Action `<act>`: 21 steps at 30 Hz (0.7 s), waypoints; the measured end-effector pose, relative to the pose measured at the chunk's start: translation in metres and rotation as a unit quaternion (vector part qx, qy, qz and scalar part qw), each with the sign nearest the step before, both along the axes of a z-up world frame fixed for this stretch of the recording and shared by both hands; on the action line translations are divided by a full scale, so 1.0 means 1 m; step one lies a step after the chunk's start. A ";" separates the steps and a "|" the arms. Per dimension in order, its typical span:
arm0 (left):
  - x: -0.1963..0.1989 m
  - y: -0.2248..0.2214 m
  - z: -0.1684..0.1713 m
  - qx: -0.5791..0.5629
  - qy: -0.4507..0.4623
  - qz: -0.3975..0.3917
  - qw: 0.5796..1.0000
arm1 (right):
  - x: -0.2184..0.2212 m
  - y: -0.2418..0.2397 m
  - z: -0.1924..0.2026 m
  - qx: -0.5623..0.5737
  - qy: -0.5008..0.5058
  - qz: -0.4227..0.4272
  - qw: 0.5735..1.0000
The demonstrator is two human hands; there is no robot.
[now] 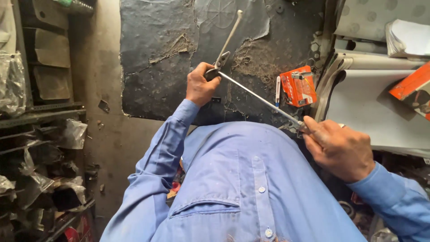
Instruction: The recorder uses tools to assemble or repair a small mechanical component, likely an automotive or motorcycle horn or similar motor part.
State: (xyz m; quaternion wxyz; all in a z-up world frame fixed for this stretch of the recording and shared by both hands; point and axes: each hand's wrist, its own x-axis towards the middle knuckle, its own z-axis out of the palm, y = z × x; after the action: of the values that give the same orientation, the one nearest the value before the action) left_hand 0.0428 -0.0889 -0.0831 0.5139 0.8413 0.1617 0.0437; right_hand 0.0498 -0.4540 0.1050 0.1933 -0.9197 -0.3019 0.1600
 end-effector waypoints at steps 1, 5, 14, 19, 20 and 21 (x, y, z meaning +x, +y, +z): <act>0.000 0.002 0.001 -0.001 -0.002 -0.002 1.000 | 0.003 0.002 -0.001 -0.001 -0.002 -0.002 1.000; -0.003 0.012 0.005 -0.035 -0.019 0.015 0.999 | 0.002 -0.021 -0.032 0.174 0.455 -0.322 0.812; 0.001 0.040 0.036 -0.027 -0.074 -0.004 0.997 | -0.034 0.033 0.004 0.068 0.115 -0.149 0.980; 0.002 0.050 0.056 -0.009 -0.185 -0.046 0.982 | -0.060 0.016 -0.016 0.249 0.562 -0.426 0.664; 0.003 0.051 0.060 -0.014 -0.187 -0.052 0.981 | -0.066 0.027 -0.007 0.207 0.465 -0.375 0.775; 0.004 0.053 0.063 -0.020 -0.189 -0.059 0.980 | -0.073 0.039 0.002 0.160 0.355 -0.314 0.866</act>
State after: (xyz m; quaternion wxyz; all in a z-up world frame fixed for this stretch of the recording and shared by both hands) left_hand 0.0473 -0.0354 -0.0196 0.5537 0.8155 0.0130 0.1683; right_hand -0.0236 -0.4152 0.1068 0.4724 -0.8034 0.0707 0.3557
